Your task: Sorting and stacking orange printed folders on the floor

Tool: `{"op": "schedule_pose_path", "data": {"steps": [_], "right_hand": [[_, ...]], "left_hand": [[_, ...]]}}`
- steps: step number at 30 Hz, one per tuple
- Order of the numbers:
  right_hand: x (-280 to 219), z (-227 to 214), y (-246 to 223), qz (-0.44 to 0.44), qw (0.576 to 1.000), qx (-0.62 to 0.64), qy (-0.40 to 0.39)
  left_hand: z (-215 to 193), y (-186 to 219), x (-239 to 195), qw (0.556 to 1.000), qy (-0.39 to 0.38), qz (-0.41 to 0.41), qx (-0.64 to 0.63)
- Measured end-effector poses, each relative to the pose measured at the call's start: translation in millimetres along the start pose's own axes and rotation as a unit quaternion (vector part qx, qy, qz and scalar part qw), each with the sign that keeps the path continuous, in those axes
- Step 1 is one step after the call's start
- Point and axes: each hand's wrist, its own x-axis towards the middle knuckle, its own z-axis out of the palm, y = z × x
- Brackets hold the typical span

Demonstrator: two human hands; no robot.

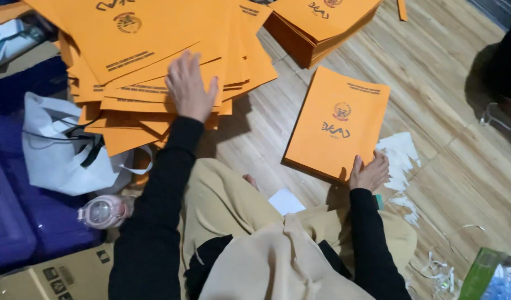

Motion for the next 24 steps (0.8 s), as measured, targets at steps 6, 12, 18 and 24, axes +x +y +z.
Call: {"op": "schedule_pose_path", "data": {"steps": [6,12,18,24], "right_hand": [[22,-29,-98,-0.188,0.970,0.155,0.019],[31,-21,-160,-0.262,0.932,0.243,-0.067],[32,-38,-214,-0.237,0.906,0.313,-0.160],[48,-52,-250,0.074,0.720,0.538,-0.432]], "left_hand": [[24,-127,34,0.978,-0.126,-0.040,0.163],[99,-190,63,0.940,-0.084,0.192,0.270],[60,-157,53,0.943,-0.082,0.244,0.210],[-1,-71,-56,0.955,-0.119,0.242,0.126]]}}
